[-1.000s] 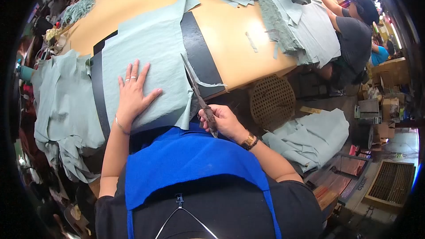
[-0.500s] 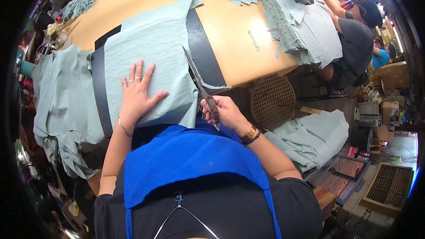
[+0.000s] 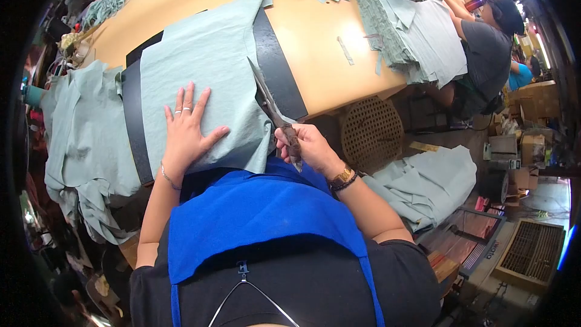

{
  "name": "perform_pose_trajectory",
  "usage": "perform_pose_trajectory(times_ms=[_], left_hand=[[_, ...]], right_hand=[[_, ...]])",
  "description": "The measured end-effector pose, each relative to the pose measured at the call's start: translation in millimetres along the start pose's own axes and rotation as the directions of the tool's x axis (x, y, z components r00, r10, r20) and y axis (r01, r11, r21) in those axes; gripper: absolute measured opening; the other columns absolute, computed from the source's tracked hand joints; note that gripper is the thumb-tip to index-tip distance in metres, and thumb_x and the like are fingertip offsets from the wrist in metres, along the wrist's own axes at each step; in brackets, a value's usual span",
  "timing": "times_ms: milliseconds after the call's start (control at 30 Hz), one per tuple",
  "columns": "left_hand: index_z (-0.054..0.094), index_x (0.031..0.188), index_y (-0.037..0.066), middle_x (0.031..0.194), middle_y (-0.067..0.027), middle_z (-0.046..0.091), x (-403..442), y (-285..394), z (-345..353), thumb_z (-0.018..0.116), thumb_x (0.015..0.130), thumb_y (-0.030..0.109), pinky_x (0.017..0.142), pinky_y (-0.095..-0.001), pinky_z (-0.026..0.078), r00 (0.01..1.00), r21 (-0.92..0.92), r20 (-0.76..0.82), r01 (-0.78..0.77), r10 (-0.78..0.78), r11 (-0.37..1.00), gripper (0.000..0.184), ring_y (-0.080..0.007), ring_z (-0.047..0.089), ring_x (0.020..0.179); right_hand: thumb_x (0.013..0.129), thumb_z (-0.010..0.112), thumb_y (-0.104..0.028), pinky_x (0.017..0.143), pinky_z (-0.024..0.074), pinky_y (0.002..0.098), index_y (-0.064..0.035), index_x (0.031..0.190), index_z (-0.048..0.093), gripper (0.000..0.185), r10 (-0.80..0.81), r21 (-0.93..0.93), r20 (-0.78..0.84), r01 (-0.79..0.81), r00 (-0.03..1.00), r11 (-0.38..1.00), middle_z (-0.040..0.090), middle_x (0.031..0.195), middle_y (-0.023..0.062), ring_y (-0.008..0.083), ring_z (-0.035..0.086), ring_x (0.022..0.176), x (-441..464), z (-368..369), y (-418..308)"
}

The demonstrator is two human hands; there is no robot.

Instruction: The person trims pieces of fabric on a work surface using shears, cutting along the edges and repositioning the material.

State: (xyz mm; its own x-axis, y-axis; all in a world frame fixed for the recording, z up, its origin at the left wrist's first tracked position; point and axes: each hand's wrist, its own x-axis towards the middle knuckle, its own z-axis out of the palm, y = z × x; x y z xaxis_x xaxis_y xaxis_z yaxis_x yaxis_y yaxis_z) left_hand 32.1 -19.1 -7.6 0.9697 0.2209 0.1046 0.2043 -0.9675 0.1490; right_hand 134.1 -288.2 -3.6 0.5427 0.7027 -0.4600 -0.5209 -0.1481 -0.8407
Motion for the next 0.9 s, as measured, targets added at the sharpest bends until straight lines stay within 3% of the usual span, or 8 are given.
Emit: perform_pose_trajectory(times_ms=[633, 900], left_hand=[[0.032, 0.147, 0.019, 0.155, -0.0168, 0.016, -10.2, 8.2, -7.5, 0.058, 0.075, 0.069, 0.107, -0.0665, 0.011, 0.994, -0.011, 0.108, 0.023, -0.022, 1.000, 0.091, -0.0380, 0.013, 0.143], [0.031, 0.147, 0.021, 0.155, -0.0180, 0.017, 0.2, -10.6, -9.5, 0.061, 0.076, 0.065, 0.105, -0.0688, 0.014, 0.996, -0.011, 0.071, 0.064, -0.063, 0.998, 0.089, -0.0402, 0.014, 0.142]], right_hand=[[0.091, 0.064, -0.030, 0.054, 0.0486, 0.0214, -0.0064, 0.083, 0.064, 0.025, 0.019, 0.010, 0.008, -0.019, 1.000, 1.000, 0.061, 0.071, 0.0001, 0.0064, 0.058, 0.058, 0.5, 0.4, -5.3], [0.091, 0.064, -0.030, 0.052, 0.0486, 0.0222, -0.0060, 0.078, 0.062, 0.028, 0.020, 0.027, 0.010, -0.020, 1.000, 0.999, 0.060, 0.067, 0.0001, 0.0067, 0.058, 0.057, 1.0, -0.6, -3.8]])
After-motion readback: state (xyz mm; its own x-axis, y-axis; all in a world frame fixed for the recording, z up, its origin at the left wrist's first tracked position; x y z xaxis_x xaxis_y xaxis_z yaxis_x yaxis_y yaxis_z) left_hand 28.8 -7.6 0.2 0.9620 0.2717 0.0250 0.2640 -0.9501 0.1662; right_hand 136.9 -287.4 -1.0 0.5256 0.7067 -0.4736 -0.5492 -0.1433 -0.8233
